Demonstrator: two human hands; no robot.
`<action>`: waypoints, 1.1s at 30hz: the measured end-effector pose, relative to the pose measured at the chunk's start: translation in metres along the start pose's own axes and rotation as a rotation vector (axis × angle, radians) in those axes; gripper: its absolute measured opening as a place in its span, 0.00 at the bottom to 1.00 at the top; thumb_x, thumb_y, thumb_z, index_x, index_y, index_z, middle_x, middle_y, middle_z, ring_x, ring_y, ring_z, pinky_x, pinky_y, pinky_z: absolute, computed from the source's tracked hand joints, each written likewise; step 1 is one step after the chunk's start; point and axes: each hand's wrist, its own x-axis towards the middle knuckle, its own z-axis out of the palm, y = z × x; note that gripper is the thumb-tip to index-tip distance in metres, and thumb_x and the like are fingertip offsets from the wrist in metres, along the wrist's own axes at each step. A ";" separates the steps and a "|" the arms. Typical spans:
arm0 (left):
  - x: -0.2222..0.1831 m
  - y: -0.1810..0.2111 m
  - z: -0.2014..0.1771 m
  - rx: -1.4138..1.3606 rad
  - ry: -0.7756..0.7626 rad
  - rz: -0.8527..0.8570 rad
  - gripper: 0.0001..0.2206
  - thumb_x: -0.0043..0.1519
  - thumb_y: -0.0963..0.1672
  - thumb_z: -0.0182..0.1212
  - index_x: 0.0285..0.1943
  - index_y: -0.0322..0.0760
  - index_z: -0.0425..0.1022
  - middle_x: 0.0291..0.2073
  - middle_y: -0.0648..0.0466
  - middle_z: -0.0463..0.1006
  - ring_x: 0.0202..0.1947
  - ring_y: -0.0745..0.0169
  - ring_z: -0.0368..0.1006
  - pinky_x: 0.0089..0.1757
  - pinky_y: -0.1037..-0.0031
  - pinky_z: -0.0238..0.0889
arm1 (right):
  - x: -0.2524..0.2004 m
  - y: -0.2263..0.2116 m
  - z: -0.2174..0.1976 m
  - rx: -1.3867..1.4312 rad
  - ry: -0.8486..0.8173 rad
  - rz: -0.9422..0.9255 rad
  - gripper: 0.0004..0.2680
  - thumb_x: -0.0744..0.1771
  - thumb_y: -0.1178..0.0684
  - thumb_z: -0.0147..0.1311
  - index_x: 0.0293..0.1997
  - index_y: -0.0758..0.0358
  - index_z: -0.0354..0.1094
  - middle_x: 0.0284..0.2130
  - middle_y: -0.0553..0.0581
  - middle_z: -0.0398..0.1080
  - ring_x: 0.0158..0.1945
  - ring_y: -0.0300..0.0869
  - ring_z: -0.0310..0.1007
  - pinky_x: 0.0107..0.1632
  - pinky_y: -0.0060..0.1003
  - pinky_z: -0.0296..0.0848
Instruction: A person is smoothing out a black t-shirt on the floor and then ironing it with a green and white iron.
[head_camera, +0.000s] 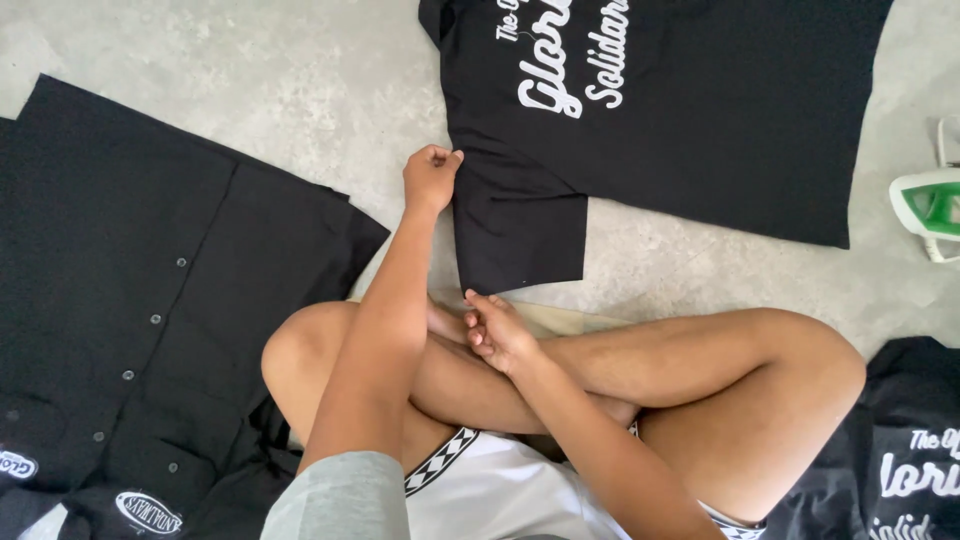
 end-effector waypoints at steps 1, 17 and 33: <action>0.002 -0.003 0.001 0.004 -0.002 -0.008 0.10 0.54 0.48 0.59 0.36 0.39 0.76 0.28 0.54 0.77 0.34 0.57 0.74 0.31 0.71 0.69 | 0.002 0.002 -0.003 -0.022 0.000 -0.005 0.07 0.65 0.47 0.50 0.36 0.56 0.57 0.17 0.49 0.57 0.11 0.36 0.56 0.07 0.22 0.46; -0.037 0.037 -0.021 0.209 -0.305 -0.270 0.22 0.53 0.48 0.60 0.49 0.26 0.70 0.33 0.37 0.75 0.28 0.46 0.75 0.27 0.64 0.73 | 0.039 -0.145 -0.135 -1.224 0.549 -0.515 0.17 0.61 0.42 0.51 0.51 0.55 0.65 0.43 0.53 0.71 0.47 0.49 0.70 0.48 0.44 0.69; -0.085 0.102 0.061 1.140 -0.496 0.575 0.20 0.66 0.48 0.31 0.69 0.51 0.49 0.69 0.54 0.45 0.68 0.54 0.38 0.60 0.53 0.37 | 0.034 -0.133 -0.107 -0.891 0.542 -0.554 0.10 0.63 0.46 0.52 0.38 0.61 0.68 0.34 0.59 0.73 0.41 0.50 0.73 0.38 0.43 0.72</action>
